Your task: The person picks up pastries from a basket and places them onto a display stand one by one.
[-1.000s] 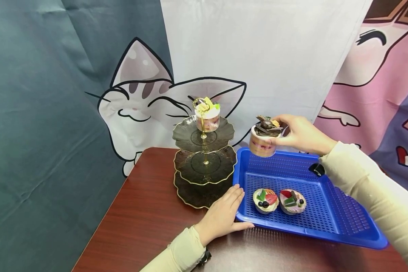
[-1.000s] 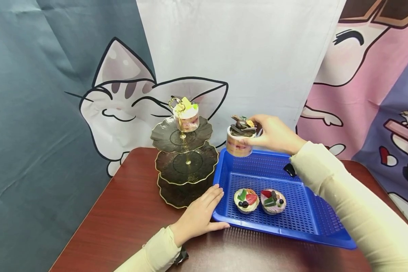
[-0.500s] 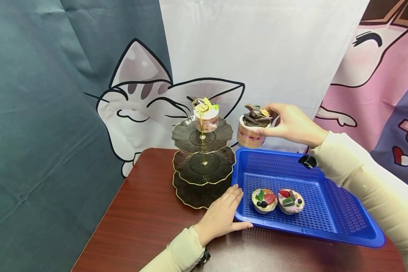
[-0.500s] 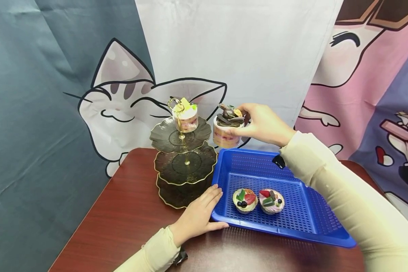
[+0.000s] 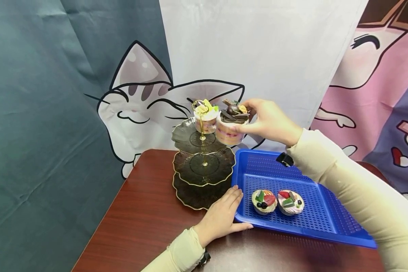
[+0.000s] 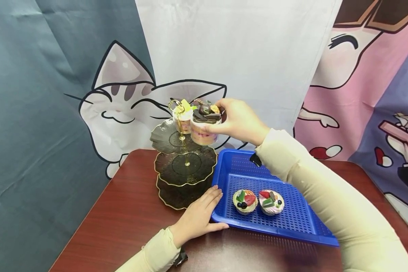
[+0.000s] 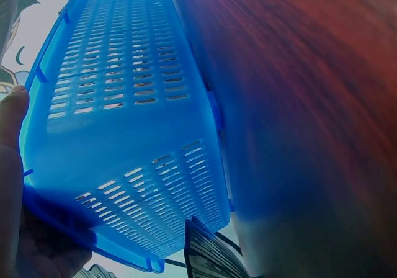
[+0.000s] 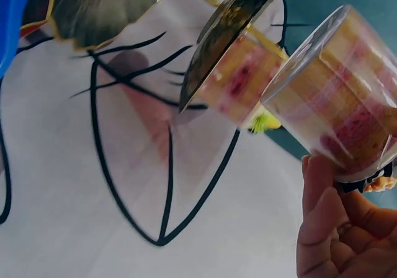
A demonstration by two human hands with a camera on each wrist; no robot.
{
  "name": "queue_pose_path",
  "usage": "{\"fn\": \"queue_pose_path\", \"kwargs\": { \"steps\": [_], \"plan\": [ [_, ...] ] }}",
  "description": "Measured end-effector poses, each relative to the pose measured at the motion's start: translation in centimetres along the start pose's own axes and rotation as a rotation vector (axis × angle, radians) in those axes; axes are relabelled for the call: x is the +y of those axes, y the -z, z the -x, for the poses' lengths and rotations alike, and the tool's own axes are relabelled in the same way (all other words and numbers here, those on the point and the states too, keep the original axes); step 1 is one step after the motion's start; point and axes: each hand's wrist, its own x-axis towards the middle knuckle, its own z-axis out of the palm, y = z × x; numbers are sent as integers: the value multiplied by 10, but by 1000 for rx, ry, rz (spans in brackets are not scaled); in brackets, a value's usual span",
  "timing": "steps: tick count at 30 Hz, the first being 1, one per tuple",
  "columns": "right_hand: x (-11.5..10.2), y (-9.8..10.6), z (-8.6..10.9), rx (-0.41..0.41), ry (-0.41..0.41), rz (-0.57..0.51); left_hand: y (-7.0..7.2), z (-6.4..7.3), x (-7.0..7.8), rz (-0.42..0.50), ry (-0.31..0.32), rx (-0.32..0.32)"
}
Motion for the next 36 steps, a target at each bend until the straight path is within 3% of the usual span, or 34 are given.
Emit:
{"fn": "queue_pose_path", "kwargs": {
  "steps": [7,20,30,36],
  "plan": [
    [-15,-16,-7,16,21,19,0,0,-1,-7,-4,10],
    [-31,-48,-8,98,-38,108,1,0,0,-24,-16,-13],
    [-37,-63,-11,64,-62,134,3,2,1,3,3,-57],
    [-37,-69,-12,61,-80,137,5,2,1,-2,0,-48]
  ]
}}
